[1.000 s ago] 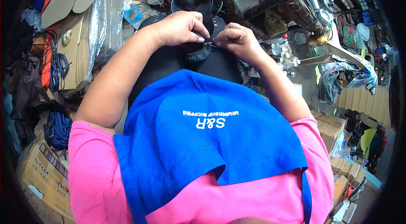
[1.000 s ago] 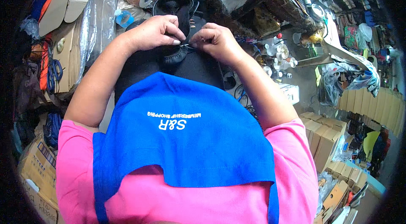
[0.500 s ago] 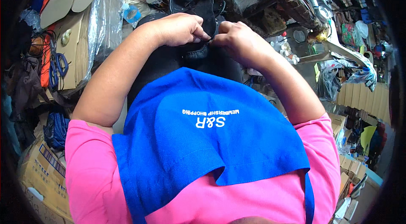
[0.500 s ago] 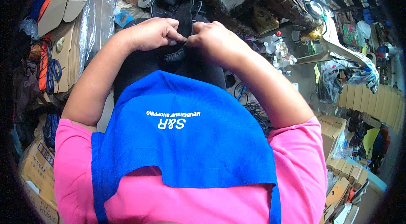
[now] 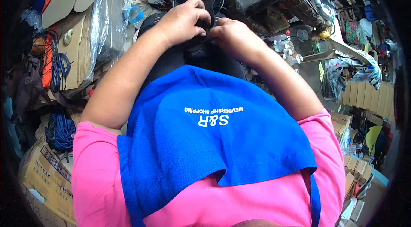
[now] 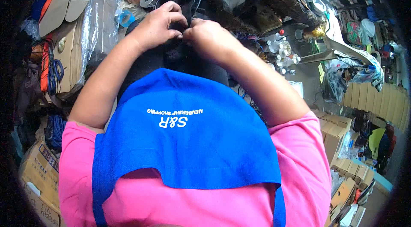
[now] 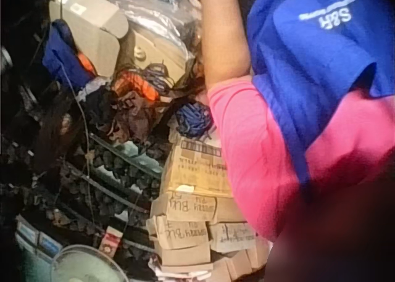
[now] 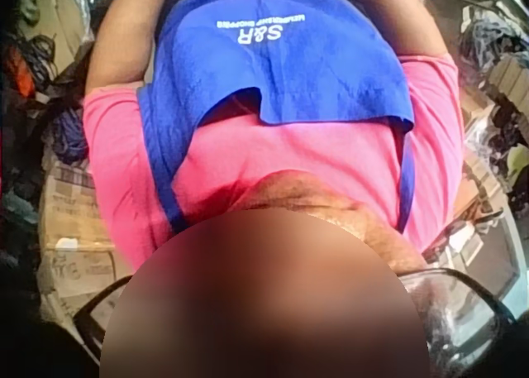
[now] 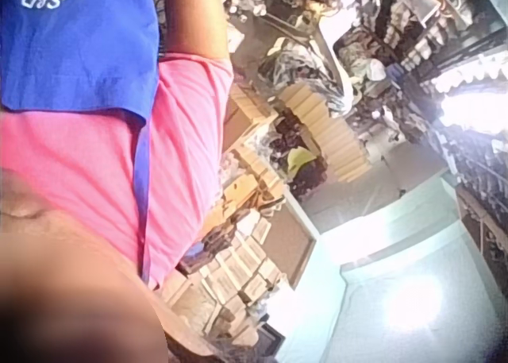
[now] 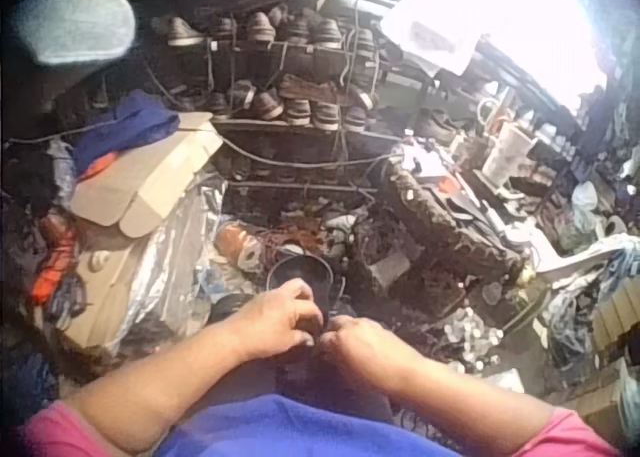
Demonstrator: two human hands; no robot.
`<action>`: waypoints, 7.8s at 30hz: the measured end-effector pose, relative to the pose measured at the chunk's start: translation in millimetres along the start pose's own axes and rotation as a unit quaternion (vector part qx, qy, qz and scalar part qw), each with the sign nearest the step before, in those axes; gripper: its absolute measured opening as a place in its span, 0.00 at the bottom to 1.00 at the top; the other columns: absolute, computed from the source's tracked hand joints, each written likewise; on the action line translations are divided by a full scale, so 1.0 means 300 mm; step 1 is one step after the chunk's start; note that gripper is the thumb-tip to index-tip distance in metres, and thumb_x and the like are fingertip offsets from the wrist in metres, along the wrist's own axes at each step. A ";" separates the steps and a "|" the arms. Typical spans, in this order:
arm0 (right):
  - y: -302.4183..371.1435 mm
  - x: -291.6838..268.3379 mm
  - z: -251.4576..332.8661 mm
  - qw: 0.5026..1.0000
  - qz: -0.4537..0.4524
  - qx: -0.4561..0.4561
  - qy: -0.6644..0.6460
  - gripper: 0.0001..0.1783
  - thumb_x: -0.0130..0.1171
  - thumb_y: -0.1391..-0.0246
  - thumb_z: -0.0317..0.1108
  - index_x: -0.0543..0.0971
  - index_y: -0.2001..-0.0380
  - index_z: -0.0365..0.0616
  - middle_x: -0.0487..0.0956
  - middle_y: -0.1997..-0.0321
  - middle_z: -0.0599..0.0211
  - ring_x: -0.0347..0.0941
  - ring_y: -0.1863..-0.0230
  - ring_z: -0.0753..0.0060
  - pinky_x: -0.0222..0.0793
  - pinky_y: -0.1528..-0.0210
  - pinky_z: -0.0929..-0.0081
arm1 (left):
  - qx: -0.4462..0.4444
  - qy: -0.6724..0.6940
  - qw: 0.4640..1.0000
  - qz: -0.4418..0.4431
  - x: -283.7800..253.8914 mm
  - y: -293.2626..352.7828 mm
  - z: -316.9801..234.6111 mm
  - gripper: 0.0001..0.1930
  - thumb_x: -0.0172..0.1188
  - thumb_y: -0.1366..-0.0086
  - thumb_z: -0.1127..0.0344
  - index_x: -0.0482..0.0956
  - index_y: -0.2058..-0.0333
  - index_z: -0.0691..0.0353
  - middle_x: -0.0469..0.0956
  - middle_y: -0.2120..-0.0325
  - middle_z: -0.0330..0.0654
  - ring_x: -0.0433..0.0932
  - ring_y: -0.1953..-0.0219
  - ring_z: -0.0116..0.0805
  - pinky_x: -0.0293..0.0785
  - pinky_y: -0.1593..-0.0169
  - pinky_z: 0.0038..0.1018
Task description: Sewing the upper edge of a black boot by hand using a needle and thread.
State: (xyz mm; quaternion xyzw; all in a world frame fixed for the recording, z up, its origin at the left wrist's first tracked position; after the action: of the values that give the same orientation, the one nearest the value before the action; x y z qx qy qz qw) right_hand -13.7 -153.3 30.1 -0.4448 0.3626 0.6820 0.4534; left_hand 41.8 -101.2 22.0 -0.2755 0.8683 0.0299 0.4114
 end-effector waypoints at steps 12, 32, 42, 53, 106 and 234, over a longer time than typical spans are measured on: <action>0.276 -0.085 -0.322 0.578 -0.105 0.056 -0.807 0.11 0.60 0.46 0.39 0.76 0.65 0.44 0.75 0.74 0.76 0.69 0.73 0.83 0.68 0.61 0.80 | -0.243 0.032 0.968 0.061 -0.180 0.405 0.119 0.11 0.60 0.41 0.65 0.79 0.65 0.67 0.77 0.73 0.49 0.77 0.67 0.39 0.72 0.60 0.32; 0.439 0.261 -0.425 0.760 -0.002 0.335 -0.557 0.22 0.51 0.41 0.51 0.77 0.53 0.48 0.76 0.68 0.77 0.69 0.64 0.80 0.66 0.62 0.74 | -0.302 0.576 0.732 -0.204 -0.205 0.266 0.407 0.21 0.49 0.31 0.51 0.74 0.77 0.59 0.78 0.73 0.42 0.68 0.80 0.29 0.70 0.66 0.25; 0.020 -0.084 -0.042 0.995 0.032 0.030 -0.085 0.18 0.62 0.50 0.47 0.80 0.67 0.41 0.76 0.68 0.54 0.75 0.64 0.51 0.71 0.60 0.63 | 0.050 0.039 0.996 -0.058 -0.083 0.044 0.001 0.13 0.62 0.46 0.68 0.78 0.60 0.61 0.73 0.53 0.43 0.72 0.49 0.39 0.68 0.45 0.30; 0.072 -0.023 0.001 0.990 0.050 -0.042 -0.123 0.10 0.56 0.55 0.32 0.70 0.79 0.36 0.69 0.79 0.50 0.69 0.74 0.48 0.65 0.69 0.58 | 0.032 0.051 0.998 0.029 0.007 -0.037 -0.003 0.20 0.66 0.51 0.64 0.74 0.59 0.60 0.71 0.60 0.43 0.75 0.56 0.44 0.72 0.53 0.34; 0.044 0.013 -0.170 0.955 0.034 0.104 -0.277 0.10 0.64 0.53 0.27 0.84 0.65 0.49 0.74 0.72 0.69 0.73 0.67 0.74 0.69 0.63 0.77 | 0.070 0.084 0.977 0.183 0.082 -0.094 0.015 0.15 0.69 0.56 0.69 0.84 0.65 0.57 0.70 0.68 0.40 0.71 0.60 0.37 0.69 0.54 0.30; 0.109 -0.010 -0.106 0.992 -0.096 0.023 -0.075 0.15 0.63 0.55 0.36 0.84 0.61 0.66 0.74 0.72 0.72 0.69 0.62 0.65 0.59 0.55 0.64 | -0.105 -0.038 0.993 -0.048 -0.008 0.218 -0.027 0.11 0.60 0.46 0.69 0.84 0.63 0.53 0.73 0.75 0.40 0.74 0.65 0.38 0.61 0.56 0.35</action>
State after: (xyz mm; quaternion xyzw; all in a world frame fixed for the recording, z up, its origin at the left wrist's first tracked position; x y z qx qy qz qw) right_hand -35.1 -193.3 24.9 -0.4152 0.2986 0.6580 0.5527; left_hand 4.3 -47.0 17.7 -0.3569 0.8302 0.1117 0.4134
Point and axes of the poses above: each hand's wrist, its own y-axis away from the middle knuckle, its own x-axis out of the palm, z = x × y, the point moved 10 cm from there along -y, towards the middle knuckle
